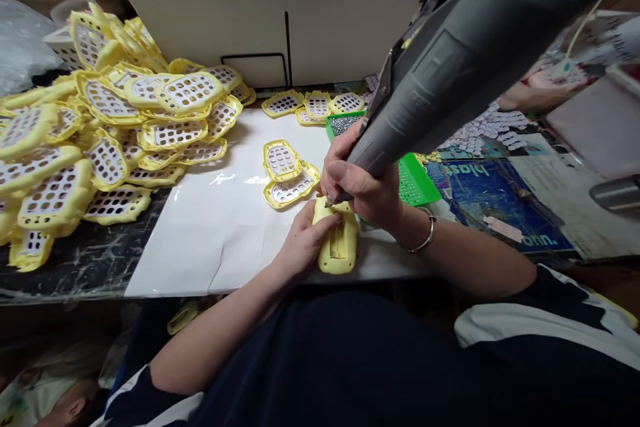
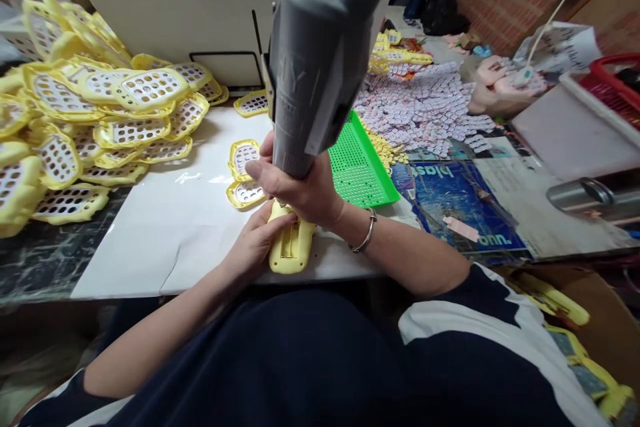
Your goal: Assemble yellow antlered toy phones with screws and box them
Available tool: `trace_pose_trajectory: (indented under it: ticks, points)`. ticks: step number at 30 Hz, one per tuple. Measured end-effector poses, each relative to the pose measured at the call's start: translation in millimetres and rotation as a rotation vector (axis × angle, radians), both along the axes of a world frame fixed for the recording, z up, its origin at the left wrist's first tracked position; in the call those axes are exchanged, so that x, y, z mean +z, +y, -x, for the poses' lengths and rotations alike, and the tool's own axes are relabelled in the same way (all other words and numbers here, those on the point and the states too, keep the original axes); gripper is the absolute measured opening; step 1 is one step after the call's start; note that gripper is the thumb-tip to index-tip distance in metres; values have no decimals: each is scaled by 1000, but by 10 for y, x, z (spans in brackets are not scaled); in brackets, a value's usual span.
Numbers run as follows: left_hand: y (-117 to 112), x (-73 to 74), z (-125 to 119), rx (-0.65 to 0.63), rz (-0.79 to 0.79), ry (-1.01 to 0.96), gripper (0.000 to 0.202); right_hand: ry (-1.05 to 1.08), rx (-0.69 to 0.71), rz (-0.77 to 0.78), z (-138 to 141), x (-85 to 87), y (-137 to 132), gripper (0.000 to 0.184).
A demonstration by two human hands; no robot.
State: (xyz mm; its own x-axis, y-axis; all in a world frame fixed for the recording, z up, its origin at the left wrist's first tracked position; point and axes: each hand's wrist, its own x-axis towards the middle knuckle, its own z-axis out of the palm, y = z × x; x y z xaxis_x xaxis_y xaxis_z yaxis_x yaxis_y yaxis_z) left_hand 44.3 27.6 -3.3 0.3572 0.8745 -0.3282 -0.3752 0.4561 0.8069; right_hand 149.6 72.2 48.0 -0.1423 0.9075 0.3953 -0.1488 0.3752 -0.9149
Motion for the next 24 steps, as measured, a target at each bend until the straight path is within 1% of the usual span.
trace_pose_trajectory:
  ticks: [3, 4, 5, 6, 8, 10, 11, 13, 15, 18, 24]
  points:
    - [-5, 56, -11, 17, 13, 1, 38, 118, 133, -78, -75, 188, -34, 32]
    - [-6, 81, -11, 31, 32, -3, 39, 151, 147, -119, -110, 268, -28, 32]
    - [-6, 107, -8, 50, 57, -13, 40, 185, 121, -164, -148, 341, -3, 32]
    - [-5, 132, -2, 74, 83, -31, 41, 216, 61, -209, -190, 400, 45, 31]
    - [1, 169, 20, 118, 146, -97, 42, 253, -120, -282, -277, 440, 213, 29]
    - [13, 183, 49, 142, 224, -178, 45, 242, -258, -294, -363, 364, 446, 35]
    - [19, 183, 63, 140, 264, -214, 45, 221, -291, -262, -400, 294, 565, 39]
    - [32, 178, 83, 116, 322, -274, 44, 196, -338, -193, -456, 129, 767, 40]
    - [39, 176, 89, 98, 341, -336, 40, 173, -348, -162, -479, -16, 889, 39]
    - [37, 189, 80, 100, 347, -413, 38, 130, -328, -154, -468, -129, 942, 40]
    - [33, 188, 70, 141, 378, -460, 43, 144, -309, -99, -447, -171, 936, 43]
